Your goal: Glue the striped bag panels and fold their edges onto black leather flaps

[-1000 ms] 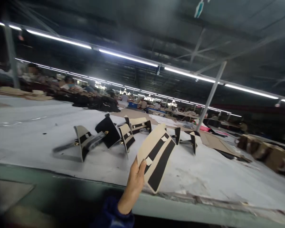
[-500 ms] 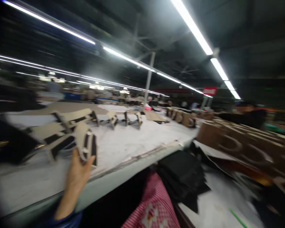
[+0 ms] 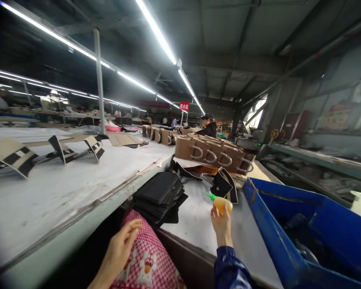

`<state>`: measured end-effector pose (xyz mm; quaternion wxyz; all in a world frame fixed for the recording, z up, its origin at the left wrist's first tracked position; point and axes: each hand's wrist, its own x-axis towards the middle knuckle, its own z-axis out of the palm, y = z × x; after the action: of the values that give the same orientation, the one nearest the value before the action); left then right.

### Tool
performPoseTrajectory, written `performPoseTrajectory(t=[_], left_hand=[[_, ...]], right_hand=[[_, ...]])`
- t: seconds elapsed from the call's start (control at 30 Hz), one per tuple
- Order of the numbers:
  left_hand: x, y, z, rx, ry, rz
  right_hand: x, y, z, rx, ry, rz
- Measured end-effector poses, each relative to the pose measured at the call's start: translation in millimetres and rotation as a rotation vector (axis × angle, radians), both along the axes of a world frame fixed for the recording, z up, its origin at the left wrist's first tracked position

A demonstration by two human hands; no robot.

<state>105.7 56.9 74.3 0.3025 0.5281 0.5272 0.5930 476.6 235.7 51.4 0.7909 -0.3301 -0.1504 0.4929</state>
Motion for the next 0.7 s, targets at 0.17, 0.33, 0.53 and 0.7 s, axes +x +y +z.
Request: performPoseTrajectory(t=[0.17, 0.33, 0.53, 0.7], left_hand=[[40, 30, -45.2, -0.167, -0.157, -0.182], [33, 33, -64.5, -0.209, -0.249, -0.214], [35, 42, -68.6, -0.216, -0.232, -0.223], [36, 36, -65.3, -0.213, -0.17, -0.227]], right_hand=[[23, 31, 41.9, 0.024, -0.025, -0.042], [33, 57, 78.3, 0.033, -0.096, -0.027], [19, 65, 92.4, -0.082, -0.095, -0.057], [-27, 25, 80.1, -0.098, -0.056, -0.009]])
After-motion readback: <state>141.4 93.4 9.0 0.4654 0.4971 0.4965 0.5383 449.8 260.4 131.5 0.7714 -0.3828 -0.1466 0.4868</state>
